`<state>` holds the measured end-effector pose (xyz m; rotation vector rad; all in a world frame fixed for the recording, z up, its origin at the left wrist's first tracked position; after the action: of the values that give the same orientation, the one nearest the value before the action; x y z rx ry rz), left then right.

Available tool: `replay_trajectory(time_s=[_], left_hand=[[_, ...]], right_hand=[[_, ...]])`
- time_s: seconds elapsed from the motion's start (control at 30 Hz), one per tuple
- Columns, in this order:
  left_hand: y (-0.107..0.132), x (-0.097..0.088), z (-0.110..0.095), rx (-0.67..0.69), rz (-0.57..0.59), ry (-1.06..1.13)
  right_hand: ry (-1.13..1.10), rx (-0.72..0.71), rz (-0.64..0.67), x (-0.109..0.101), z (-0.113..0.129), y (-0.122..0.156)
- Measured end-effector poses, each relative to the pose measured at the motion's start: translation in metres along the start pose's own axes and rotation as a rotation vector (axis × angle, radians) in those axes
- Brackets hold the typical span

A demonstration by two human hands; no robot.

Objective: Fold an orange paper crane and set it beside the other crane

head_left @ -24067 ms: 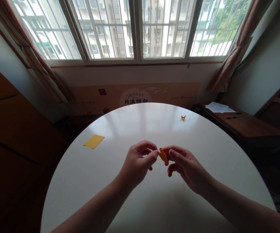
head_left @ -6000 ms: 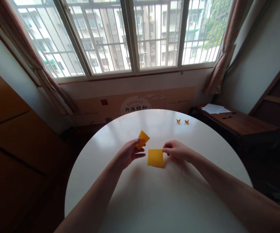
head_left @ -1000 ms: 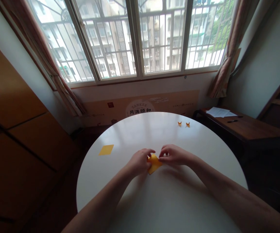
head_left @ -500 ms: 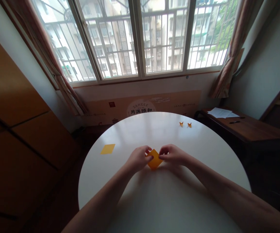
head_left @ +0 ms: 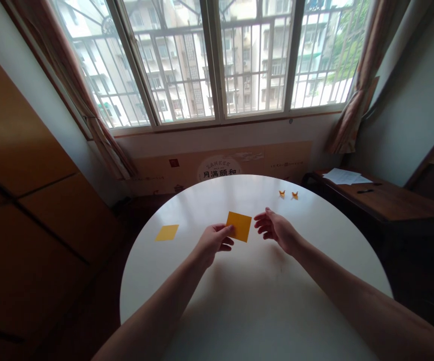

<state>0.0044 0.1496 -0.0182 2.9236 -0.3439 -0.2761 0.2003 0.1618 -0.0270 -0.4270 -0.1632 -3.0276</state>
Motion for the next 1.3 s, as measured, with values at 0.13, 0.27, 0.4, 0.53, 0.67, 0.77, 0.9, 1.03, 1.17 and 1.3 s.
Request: replay_trajectory(time_s=[0.13, 0.27, 0.4, 0.53, 0.67, 0.77, 0.9, 1.03, 1.17, 1.3], left_hand=[[0.001, 0.002, 0.004, -0.045, -0.013, 0.075], [0.002, 0.006, 0.006, -0.073, -0.002, 0.126], [0.004, 0.007, 0.006, -0.082, -0.012, 0.147], [0.006, 0.007, 0.006, -0.081, -0.030, 0.155], [0.006, 0.006, 0.005, -0.077, -0.055, 0.157], [0.004, 0.004, 0.006, -0.075, -0.073, 0.152], [0.003, 0.002, 0.007, -0.074, -0.096, 0.147], [0.004, 0.001, 0.007, -0.082, -0.109, 0.158], [0.004, 0.000, 0.008, -0.100, -0.120, 0.187], [0.004, 0.000, 0.010, -0.113, -0.117, 0.234]], right_hand=[[-0.057, 0.024, 0.022, 0.006, -0.004, 0.003], [-0.098, 0.024, 0.068, 0.011, -0.005, 0.002], [-0.104, 0.012, 0.139, 0.017, -0.004, 0.003], [-0.047, 0.007, 0.235, 0.026, -0.003, 0.010], [-0.044, 0.028, 0.240, 0.030, -0.007, 0.012], [-0.068, 0.048, 0.157, 0.022, -0.010, 0.007], [-0.065, 0.037, 0.045, 0.004, -0.009, -0.001], [-0.012, -0.068, -0.042, -0.010, -0.003, -0.005], [0.094, -0.249, -0.086, -0.014, 0.010, -0.004], [0.194, -0.410, -0.005, -0.001, 0.024, 0.005]])
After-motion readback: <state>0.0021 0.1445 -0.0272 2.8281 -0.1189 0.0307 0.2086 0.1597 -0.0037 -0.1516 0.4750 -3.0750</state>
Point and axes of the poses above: each hand's wrist, its own y-axis away from the middle knuckle, its own x-axis out of the palm, z = x × y, the point moved 9 cm from there along -y, towards the middle knuckle, and after that the axes turned 6 degrees about -y, right-handed, at the moved point
